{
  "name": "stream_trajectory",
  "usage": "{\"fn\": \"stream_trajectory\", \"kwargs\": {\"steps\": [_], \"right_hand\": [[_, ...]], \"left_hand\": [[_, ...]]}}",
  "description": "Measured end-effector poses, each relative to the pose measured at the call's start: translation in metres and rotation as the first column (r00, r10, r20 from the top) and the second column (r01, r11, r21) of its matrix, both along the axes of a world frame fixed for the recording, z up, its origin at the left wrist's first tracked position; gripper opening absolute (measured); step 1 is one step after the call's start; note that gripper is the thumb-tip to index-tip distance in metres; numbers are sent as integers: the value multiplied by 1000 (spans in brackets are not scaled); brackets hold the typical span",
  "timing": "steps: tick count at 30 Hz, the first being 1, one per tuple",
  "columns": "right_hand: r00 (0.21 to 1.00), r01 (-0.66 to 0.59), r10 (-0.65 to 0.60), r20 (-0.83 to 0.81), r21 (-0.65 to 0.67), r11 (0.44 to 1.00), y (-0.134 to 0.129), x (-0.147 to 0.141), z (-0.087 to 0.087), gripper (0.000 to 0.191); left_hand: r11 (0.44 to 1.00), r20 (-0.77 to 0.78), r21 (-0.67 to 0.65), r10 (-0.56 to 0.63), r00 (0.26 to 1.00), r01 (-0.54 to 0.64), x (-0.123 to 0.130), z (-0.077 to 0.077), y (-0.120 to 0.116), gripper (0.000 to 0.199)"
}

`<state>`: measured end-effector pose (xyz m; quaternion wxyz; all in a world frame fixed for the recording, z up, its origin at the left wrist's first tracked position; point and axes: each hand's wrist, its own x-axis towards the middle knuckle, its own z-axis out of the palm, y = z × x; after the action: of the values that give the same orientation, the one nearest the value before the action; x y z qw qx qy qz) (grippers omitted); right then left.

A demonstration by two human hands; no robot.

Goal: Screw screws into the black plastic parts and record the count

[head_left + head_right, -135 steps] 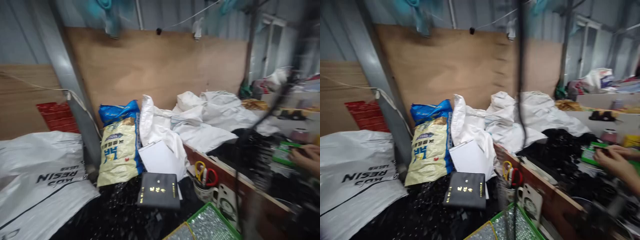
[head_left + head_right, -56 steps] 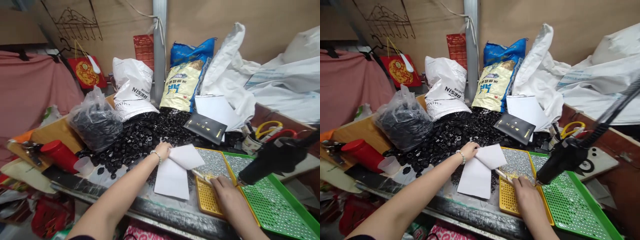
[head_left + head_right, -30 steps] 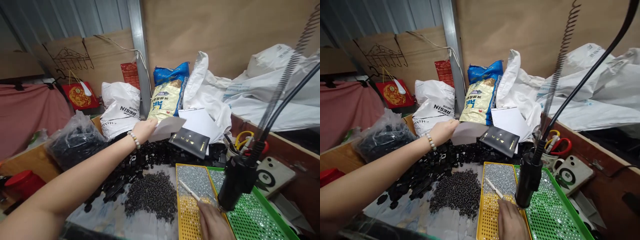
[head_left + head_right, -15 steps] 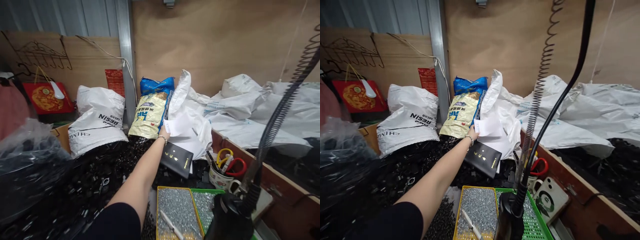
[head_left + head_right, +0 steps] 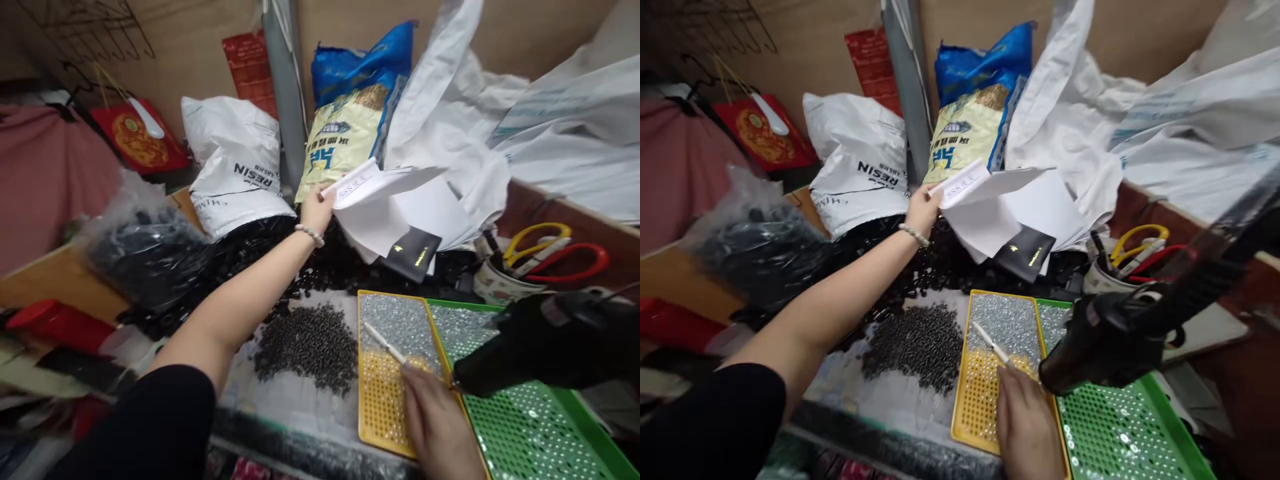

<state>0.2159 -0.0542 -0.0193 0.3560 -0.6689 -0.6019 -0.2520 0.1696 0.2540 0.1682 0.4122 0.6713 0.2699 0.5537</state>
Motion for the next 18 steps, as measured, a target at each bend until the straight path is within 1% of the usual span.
{"fn": "stream_trajectory", "kwargs": {"steps": [2,4,5,6,7,8,10,11,12,13,15,16,17,18], "right_hand": [[1000,13,-13,5,-22,1000,2,0,7,23],[998,32,-29,47,-61,998,6,1,11,27],[995,64,-57,80,-93,994,8,1,12,29],[989,111,-95,115,-146,983,10,1,13,29],[978,173,-142,151,-221,960,12,2,13,27],[965,238,-187,182,-313,920,15,2,13,25],[939,339,-260,226,-477,811,19,4,12,23],[932,361,-278,232,-528,769,22,5,13,23],[933,360,-282,225,-548,755,24,5,15,22],[941,339,-273,202,-535,774,25,4,19,19],[966,257,-247,81,-429,866,26,-3,35,13],[970,214,-241,-33,-357,909,25,-9,46,12],[953,175,-233,-192,-275,945,23,-19,59,13],[895,146,-215,-390,-199,969,22,-30,73,16]], "left_hand": [[1000,49,-21,-5,999,6,-54,2,-29,20],[973,78,-214,-70,995,85,-105,-5,-66,18],[955,92,-282,-73,993,97,-128,-12,-86,18],[931,105,-340,-102,989,132,-148,-20,-105,19],[907,121,-392,-115,986,154,-166,-30,-122,21],[891,141,-422,-114,983,164,-181,-39,-138,23],[883,171,-448,-70,983,141,-204,-56,-163,28],[879,179,-459,-49,983,128,-213,-64,-172,30],[873,185,-472,-38,982,123,-219,-71,-180,31],[863,191,-488,-42,981,132,-224,-77,-186,33],[831,212,-526,-82,974,184,-229,-88,-195,35],[814,229,-539,-105,968,216,-230,-92,-199,37],[798,248,-550,-128,960,248,-229,-96,-203,37],[783,268,-556,-150,952,280,-228,-100,-207,37]]}}
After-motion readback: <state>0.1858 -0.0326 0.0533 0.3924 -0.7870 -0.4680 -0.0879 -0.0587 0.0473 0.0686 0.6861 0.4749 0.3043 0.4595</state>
